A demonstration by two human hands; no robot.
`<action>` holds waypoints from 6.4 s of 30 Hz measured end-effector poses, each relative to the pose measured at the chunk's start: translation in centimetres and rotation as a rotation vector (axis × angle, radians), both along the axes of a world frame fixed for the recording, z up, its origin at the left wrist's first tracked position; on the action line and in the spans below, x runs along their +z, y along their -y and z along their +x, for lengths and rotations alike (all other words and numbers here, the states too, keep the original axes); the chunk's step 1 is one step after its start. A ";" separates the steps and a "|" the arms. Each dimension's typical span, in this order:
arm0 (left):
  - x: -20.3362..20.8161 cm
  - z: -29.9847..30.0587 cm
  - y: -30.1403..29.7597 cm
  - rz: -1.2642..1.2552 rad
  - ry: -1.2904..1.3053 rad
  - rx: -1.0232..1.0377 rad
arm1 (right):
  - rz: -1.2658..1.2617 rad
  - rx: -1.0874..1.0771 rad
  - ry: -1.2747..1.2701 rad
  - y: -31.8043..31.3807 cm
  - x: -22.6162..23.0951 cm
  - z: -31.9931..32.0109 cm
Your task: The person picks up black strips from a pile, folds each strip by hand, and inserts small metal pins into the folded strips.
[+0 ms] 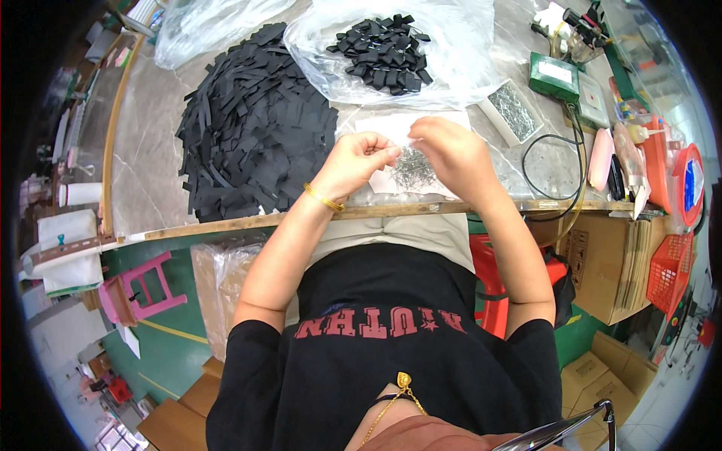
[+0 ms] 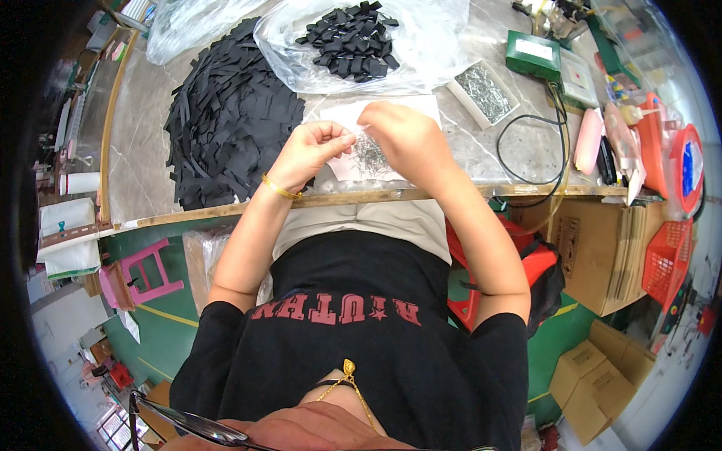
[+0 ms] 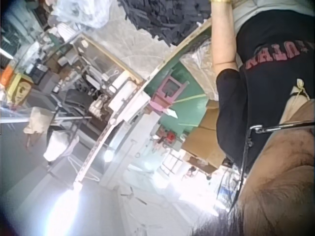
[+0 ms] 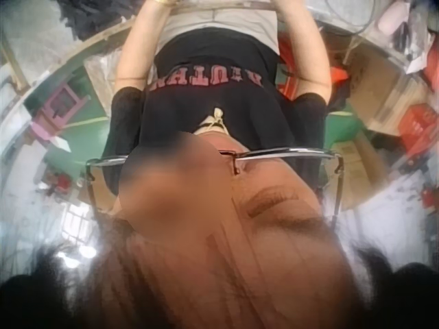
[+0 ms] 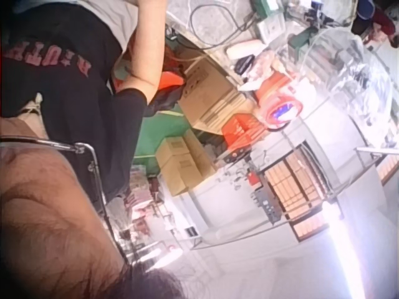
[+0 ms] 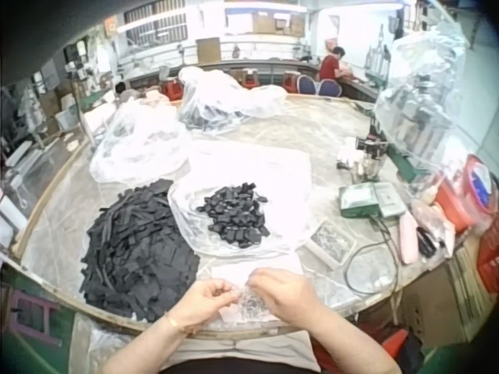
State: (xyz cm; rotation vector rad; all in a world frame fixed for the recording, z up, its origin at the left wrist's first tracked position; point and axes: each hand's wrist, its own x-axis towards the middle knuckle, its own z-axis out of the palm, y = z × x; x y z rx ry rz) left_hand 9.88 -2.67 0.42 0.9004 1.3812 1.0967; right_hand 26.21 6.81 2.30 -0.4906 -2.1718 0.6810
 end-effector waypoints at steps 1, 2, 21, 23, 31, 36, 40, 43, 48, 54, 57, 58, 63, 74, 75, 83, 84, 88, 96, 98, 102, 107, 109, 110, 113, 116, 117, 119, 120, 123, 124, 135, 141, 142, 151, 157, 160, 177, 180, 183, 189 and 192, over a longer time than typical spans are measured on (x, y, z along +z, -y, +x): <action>0.1 -0.1 0.2 -0.013 -0.071 -0.005 | 0.211 0.099 0.150 0.4 0.5 -0.1; 0.0 -0.2 0.3 -0.014 -0.083 0.011 | 0.429 0.199 0.291 0.9 0.9 -0.2; 2.0 -12.6 0.4 0.187 -1.197 0.172 | 0.144 0.075 0.198 2.8 -0.5 -0.6; 2.0 -12.0 -0.3 0.038 -1.323 0.139 | 0.094 0.079 0.154 3.3 -0.2 -1.3; 0.1 -11.7 -0.7 -0.016 -1.463 0.235 | -0.240 0.083 0.095 4.6 -0.2 -1.8; 1.4 -12.0 -0.1 0.274 -0.967 0.592 | -0.308 0.075 0.042 4.5 -0.5 -1.9; 2.4 -10.6 0.3 0.206 0.034 0.507 | 0.074 0.028 -0.034 3.8 -0.9 -3.1; 3.0 -7.3 1.1 0.046 0.407 0.321 | 0.261 0.069 -0.072 3.5 -0.4 -4.3; 2.3 -4.6 1.6 0.077 0.384 0.265 | 0.387 0.136 -0.084 4.2 -0.1 -4.5; 1.8 -2.6 2.0 0.159 0.207 0.269 | -0.187 0.092 -0.040 4.6 -0.3 -4.1; 1.1 -2.4 2.3 0.257 0.182 0.234 | -0.573 0.047 -0.073 4.5 0.0 -4.1; 0.8 -2.4 2.4 0.255 0.185 0.229 | -0.617 0.046 -0.061 4.4 -0.1 -4.1; 0.1 -2.3 2.5 0.296 0.161 0.215 | -0.673 0.016 0.017 4.2 0.1 -4.1; -0.1 -1.7 3.1 0.311 0.177 0.259 | -0.847 -0.002 0.051 4.4 0.8 -4.1; -0.2 -1.8 3.1 0.306 0.177 0.258 | -0.847 -0.001 0.052 4.4 0.9 -4.1; -0.1 -1.8 3.2 0.314 0.178 0.272 | -0.816 0.000 0.065 4.4 0.9 -4.2; -0.2 -1.9 3.2 0.316 0.179 0.274 | -0.816 0.000 0.065 4.4 1.0 -4.2; -0.3 -1.6 3.2 0.320 0.209 0.280 | -0.851 0.001 0.080 4.5 1.1 -4.2; 0.4 -1.7 3.2 0.249 0.090 0.298 | -0.753 -0.009 0.134 3.8 0.9 -3.7; 0.8 -1.8 3.1 0.239 0.059 0.258 | -0.628 -0.017 -0.150 3.1 0.2 -3.7; 0.7 -2.2 3.2 0.204 -0.071 0.152 | -0.726 -0.032 0.081 3.7 1.1 -4.2; 0.8 -1.4 2.8 0.187 0.036 0.157 | -0.711 -0.064 -0.058 4.1 -0.4 -4.5; 0.5 -0.3 2.7 0.248 0.258 0.211 | -0.697 -0.076 -0.130 4.2 -0.9 -4.9; 0.4 0.4 2.7 0.259 0.337 0.275 | -0.771 -0.063 -0.205 4.4 -0.9 -5.1; -0.1 1.6 2.2 0.294 0.437 0.396 | -0.863 -0.044 -0.315 4.8 -0.7 -5.4; 0.0 2.1 1.7 0.329 0.428 0.548 | -0.893 -0.028 -0.373 4.8 -0.8 -5.6; 0.0 2.1 1.6 0.330 0.422 0.568 | -0.901 -0.020 -0.397 4.8 -0.8 -5.7; 0.0 2.0 1.5 0.332 0.415 0.590 | -0.931 -0.018 -0.396 4.9 -0.4 -5.5; 0.0 1.9 1.5 0.324 0.400 0.586 | -0.961 -0.018 -0.394 4.9 -0.2 -5.5; 0.4 1.4 1.6 0.299 0.390 0.577 | -0.441 -0.106 -0.353 3.4 -0.7 -5.0; 0.5 1.3 1.7 0.282 0.398 0.570 | -0.442 -0.105 -0.355 3.3 -0.6 -4.5; 0.2 1.2 1.8 0.322 0.312 0.555 | -1.071 0.087 -0.095 3.2 0.8 -3.4; 0.1 1.2 1.8 0.341 0.294 0.565 | -1.087 0.088 -0.027 3.1 0.7 -3.6; 0.1 1.2 1.8 0.345 0.291 0.568 | -1.091 0.083 -0.016 3.0 0.8 -3.7; -0.1 1.5 1.9 0.381 0.253 0.585 | -1.108 0.070 0.012 2.9 1.4 -3.7; -0.1 1.6 2.0 0.387 0.205 0.593 | -1.129 0.063 0.035 2.9 1.7 -3.8; 0.0 1.7 2.0 0.402 0.176 0.592 | -1.129 0.056 0.028 2.9 1.6 -3.8; -0.3 0.7 2.3 0.807 -0.839 0.430 | -1.109 0.065 0.147 2.3 2.3 -3.5; -0.5 0.7 2.4 0.824 -0.879 0.432 | -1.081 0.068 0.125 2.5 1.7 -3.7; -0.6 1.8 2.3 0.606 -0.362 0.547 | -1.053 0.060 0.067 2.8 1.3 -3.8; -0.6 1.8 2.6 0.345 0.199 0.585 | -0.957 0.078 0.073 2.7 0.4 -3.5; -0.6 1.7 2.8 0.306 0.327 0.549 | -0.940 0.104 0.106 2.5 0.3 -3.3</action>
